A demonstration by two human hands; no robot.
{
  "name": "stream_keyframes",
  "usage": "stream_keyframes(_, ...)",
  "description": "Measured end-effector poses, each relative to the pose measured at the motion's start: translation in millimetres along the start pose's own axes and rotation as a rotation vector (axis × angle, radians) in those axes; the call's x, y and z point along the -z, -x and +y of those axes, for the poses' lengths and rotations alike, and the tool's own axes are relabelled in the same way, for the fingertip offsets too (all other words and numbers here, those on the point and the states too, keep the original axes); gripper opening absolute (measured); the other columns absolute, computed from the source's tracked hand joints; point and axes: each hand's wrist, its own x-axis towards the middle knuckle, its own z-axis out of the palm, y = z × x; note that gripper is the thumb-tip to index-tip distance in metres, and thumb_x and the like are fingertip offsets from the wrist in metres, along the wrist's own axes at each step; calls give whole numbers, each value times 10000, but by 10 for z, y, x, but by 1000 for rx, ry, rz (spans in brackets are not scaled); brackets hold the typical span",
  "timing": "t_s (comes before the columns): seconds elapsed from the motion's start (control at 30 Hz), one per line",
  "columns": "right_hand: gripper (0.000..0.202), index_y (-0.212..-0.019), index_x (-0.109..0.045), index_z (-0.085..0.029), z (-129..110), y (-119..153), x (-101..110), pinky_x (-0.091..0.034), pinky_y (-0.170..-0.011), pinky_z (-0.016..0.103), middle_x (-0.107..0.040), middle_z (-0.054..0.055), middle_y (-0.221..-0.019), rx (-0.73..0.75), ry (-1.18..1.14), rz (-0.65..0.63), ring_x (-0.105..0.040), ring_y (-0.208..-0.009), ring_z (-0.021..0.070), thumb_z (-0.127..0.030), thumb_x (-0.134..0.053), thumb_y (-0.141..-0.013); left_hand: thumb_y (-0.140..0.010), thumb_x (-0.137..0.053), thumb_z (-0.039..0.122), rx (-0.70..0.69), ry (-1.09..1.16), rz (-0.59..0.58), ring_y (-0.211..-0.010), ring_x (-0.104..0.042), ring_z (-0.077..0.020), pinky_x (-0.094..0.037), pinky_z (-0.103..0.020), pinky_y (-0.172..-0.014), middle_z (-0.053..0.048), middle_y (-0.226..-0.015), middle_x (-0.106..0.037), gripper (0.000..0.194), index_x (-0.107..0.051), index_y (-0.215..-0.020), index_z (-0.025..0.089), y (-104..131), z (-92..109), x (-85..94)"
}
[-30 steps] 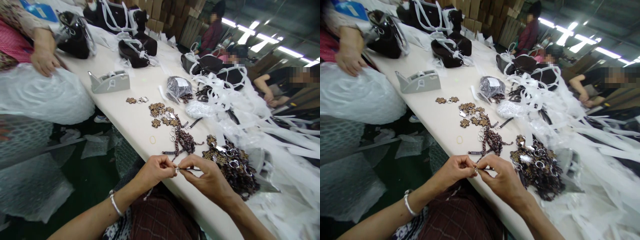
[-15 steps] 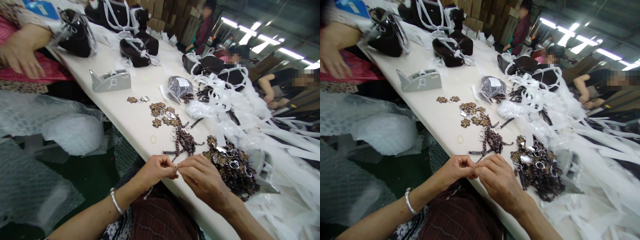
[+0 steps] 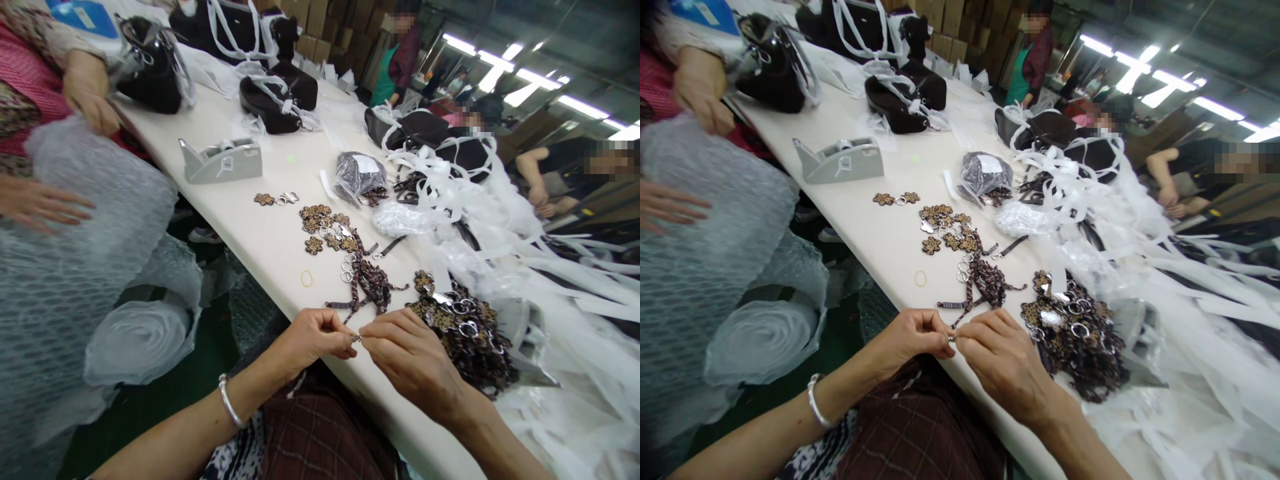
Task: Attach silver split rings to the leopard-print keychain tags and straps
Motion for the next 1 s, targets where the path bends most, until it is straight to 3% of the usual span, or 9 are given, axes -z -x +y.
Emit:
stream_keyframes(0.3,132,-916,-639,-185,21,123,-97,-426,-785,337,-714,31,-930,-83,-33,46,-596,-868,177,-68,-590,-880,-685,-719,166,-35,-16,-25,-673,-672,-146,-506,-247,-666,-55,-758,-720,95,-635,-692,121,10,-35,51)
stream_keyframes(0.4,120,-927,-651,-194,-57,199,-245,-461,-745,304,-705,30,-873,-222,-163,123,-614,-821,163,-101,-586,-889,-683,-708,162,-68,-110,-35,-691,-653,-142,-482,-235,-660,-54,-783,-715,89,-626,-671,128,52,-50,96)
stream_keyframes(0.57,54,-882,-687,-207,-62,284,-387,-500,-688,250,-716,4,-802,-524,-400,89,-656,-734,143,-247,-652,-874,-715,-684,174,-115,-339,16,-850,-666,-184,-482,-255,-751,-72,-916,-723,59,-641,-689,144,135,-20,203)
stream_keyframes(0.73,147,-824,-704,-210,221,237,-357,-474,-702,267,-726,6,-799,-718,-224,182,-657,-739,163,-271,-595,-900,-749,-666,230,-132,-388,48,-919,-680,-216,-498,-279,-792,-89,-928,-738,87,-649,-705,158,136,29,300)
stream_keyframes(0.83,214,-835,-706,-212,431,82,-361,-454,-694,266,-724,8,-793,-793,-102,131,-657,-729,167,-315,-544,-928,-759,-669,244,-143,-395,71,-967,-677,-230,-501,-285,-804,-97,-921,-744,100,-651,-711,158,123,41,326)
stream_keyframes(1.0,260,-920,-683,-199,748,-352,-503,-435,-704,293,-734,70,-868,-928,194,-151,-673,-812,214,-368,-489,-956,-766,-663,236,-165,-412,98,-997,-674,-231,-494,-303,-858,-94,-901,-747,99,-640,-705,161,119,59,320)
